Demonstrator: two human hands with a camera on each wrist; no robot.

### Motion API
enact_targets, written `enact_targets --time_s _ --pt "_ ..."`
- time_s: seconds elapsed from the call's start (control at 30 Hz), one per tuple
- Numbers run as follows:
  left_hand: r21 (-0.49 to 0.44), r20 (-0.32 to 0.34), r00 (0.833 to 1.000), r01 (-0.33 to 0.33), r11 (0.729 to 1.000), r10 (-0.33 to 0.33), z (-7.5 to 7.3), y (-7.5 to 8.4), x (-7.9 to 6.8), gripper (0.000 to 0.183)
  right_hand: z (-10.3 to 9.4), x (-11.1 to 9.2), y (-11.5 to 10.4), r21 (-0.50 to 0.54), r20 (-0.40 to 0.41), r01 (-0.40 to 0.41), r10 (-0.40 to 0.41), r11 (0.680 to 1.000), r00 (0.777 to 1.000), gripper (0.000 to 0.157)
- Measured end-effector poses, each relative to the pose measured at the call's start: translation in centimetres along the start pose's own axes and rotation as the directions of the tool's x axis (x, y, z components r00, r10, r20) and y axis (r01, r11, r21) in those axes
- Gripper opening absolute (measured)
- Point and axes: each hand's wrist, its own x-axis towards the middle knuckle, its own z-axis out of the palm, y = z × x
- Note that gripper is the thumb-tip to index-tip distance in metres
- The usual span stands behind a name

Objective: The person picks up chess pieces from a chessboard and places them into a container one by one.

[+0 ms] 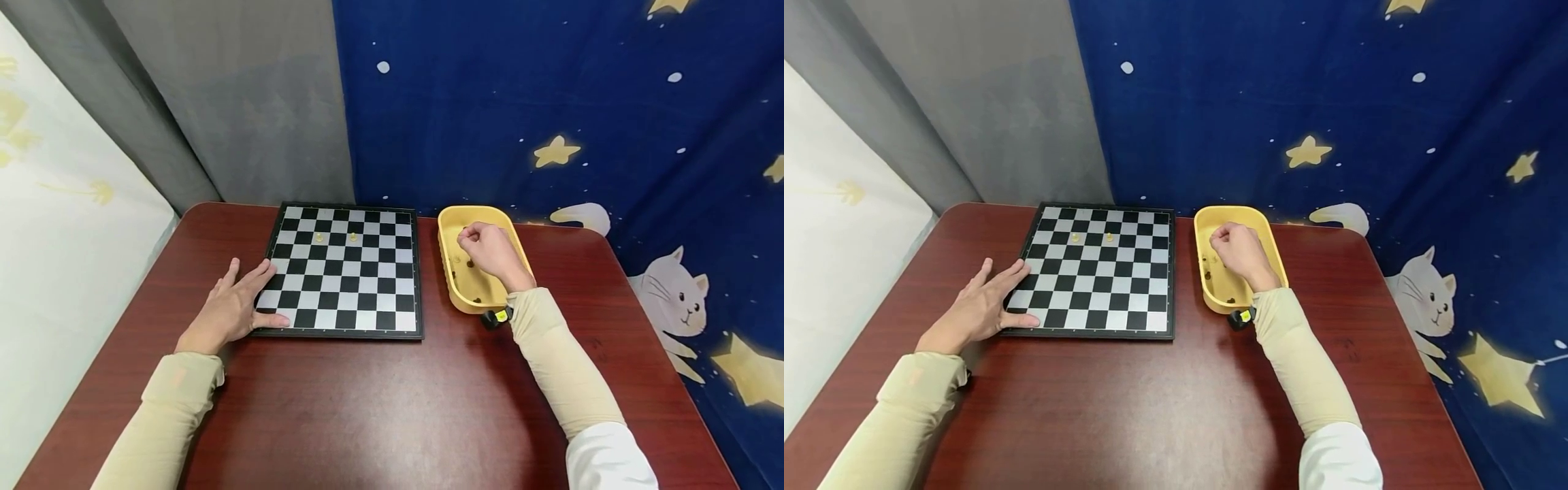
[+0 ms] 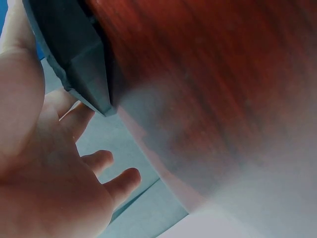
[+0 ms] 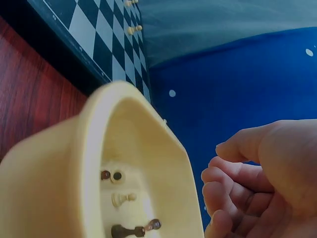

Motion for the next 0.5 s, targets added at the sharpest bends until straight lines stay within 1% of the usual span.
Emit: enact_targets --time_s 0.2,0.5 --pt "0.011 -0.002 1.0 -0.004 1.0 0.004 -0.1 0.0 0.3 0.12 0.5 0.2 -1.3 0.019 0.032 0.013 -0.013 1.0 0.999 0.024" --pt "0.008 0.002 1.0 -0.002 1.0 0.002 -0.1 0.0 0.2 0.12 2.0 0.8 -4.2 0.066 0.065 0.054 -0.059 0.996 0.996 0.026"
